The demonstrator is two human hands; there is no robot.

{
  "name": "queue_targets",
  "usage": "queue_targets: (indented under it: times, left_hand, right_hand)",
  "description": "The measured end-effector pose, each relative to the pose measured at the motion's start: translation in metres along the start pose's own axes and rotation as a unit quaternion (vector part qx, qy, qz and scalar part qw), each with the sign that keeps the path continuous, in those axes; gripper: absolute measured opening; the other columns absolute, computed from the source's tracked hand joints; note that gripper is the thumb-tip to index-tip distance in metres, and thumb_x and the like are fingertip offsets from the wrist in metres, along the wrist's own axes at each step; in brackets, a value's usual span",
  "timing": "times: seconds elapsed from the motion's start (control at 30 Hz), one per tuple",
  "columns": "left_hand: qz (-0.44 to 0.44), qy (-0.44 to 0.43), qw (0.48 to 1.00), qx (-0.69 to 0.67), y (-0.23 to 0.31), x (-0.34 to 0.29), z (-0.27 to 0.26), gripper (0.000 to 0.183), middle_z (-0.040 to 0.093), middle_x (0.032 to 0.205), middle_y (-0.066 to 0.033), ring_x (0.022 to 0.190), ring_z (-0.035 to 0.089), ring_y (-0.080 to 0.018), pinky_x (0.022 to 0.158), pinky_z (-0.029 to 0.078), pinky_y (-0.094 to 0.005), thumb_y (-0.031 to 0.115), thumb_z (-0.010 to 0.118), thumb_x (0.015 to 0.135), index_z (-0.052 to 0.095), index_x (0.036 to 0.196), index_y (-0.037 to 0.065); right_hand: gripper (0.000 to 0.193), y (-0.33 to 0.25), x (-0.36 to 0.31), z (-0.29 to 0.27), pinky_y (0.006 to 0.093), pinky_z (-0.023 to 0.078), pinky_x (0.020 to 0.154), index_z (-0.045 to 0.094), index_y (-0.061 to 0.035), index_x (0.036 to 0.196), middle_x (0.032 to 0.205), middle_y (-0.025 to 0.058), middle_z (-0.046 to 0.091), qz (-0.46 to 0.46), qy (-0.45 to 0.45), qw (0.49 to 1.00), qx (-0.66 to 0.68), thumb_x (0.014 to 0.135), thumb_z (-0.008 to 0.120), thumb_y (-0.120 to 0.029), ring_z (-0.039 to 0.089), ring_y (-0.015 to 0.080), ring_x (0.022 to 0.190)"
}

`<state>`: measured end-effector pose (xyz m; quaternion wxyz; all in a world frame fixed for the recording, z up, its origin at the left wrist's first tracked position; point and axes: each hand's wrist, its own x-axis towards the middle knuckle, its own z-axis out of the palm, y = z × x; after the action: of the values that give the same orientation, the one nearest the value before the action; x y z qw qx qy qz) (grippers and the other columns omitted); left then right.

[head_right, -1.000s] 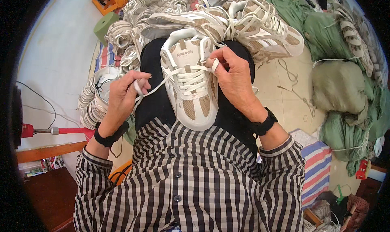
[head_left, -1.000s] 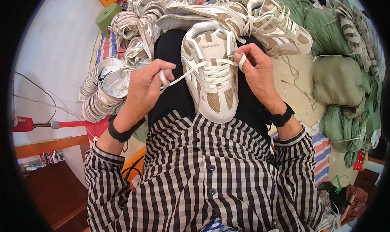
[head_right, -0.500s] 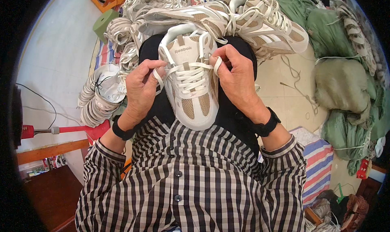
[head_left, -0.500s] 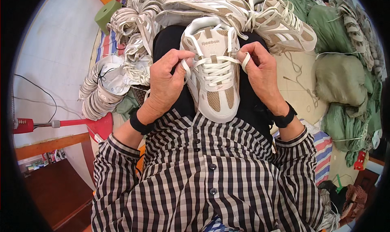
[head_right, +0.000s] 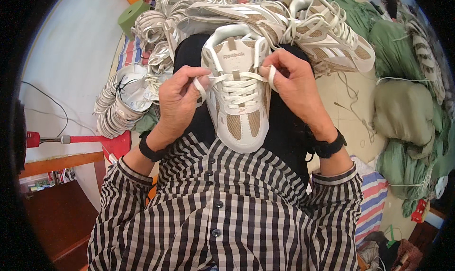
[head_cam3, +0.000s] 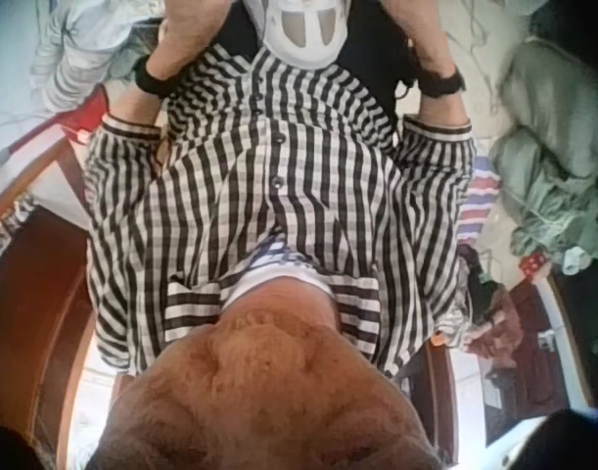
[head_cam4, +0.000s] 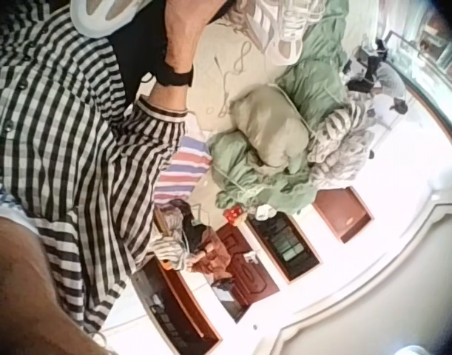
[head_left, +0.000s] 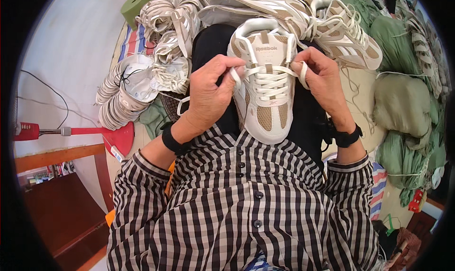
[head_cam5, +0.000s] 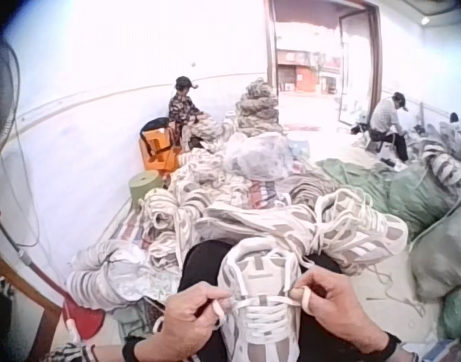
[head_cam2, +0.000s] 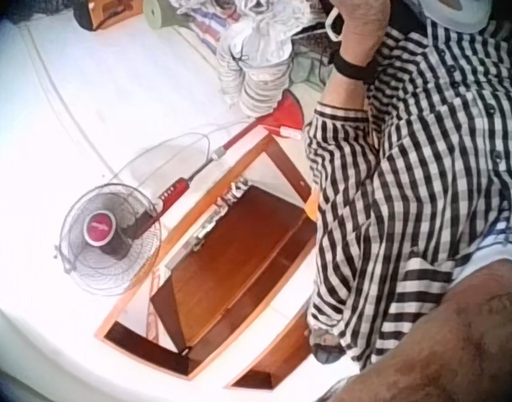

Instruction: Lacing a series of sneaker shoe uppers as part of an assembly process.

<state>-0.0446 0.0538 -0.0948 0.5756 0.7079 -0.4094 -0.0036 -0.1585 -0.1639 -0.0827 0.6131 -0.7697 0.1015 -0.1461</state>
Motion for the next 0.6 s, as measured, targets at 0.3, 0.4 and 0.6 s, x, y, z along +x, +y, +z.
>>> queue_targets:
  times: [0.3, 0.4, 0.6]
  left_hand:
    - [0.072, -0.026, 0.994, 0.078, 0.003, 0.002, 0.003, 0.009, 0.064, 0.079, -0.0090, 0.067, 0.060, -0.0161, 0.063, 0.047, -0.0264, 0.000, 0.064, 0.086, 0.065, 0.095, 0.000]
    - [0.034, -0.044, 0.996, 0.068, 0.005, 0.004, -0.001, 0.008, 0.063, 0.079, -0.0064, 0.066, 0.058, -0.0131, 0.062, 0.046, -0.0252, 0.000, 0.063, 0.086, 0.065, 0.094, 0.001]
    - [0.008, -0.057, 0.998, 0.028, 0.010, 0.014, 0.000, 0.014, 0.057, 0.068, -0.0088, 0.060, 0.054, -0.0154, 0.056, 0.044, -0.0279, -0.007, 0.055, 0.080, 0.060, 0.091, 0.000]
  right_hand:
    - [0.009, 0.000, 0.000, 0.001, 0.0179, 0.038, 0.062, 0.059, -0.0031, 0.086, 0.077, -0.0078, 0.054, 0.026, 0.003, 1.000, -0.005, 0.090, 0.064, -0.008, 0.045, 0.0006, 0.070]
    - [0.009, -0.002, -0.002, 0.002, 0.0178, 0.038, 0.061, 0.059, -0.0030, 0.086, 0.077, -0.0079, 0.054, 0.016, 0.011, 1.000, -0.011, 0.090, 0.065, -0.009, 0.045, 0.0006, 0.069]
    - [0.010, 0.000, -0.001, 0.004, 0.0179, 0.038, 0.061, 0.059, -0.0029, 0.086, 0.076, -0.0077, 0.053, 0.012, 0.012, 1.000, -0.009, 0.090, 0.065, -0.009, 0.045, 0.0009, 0.069]
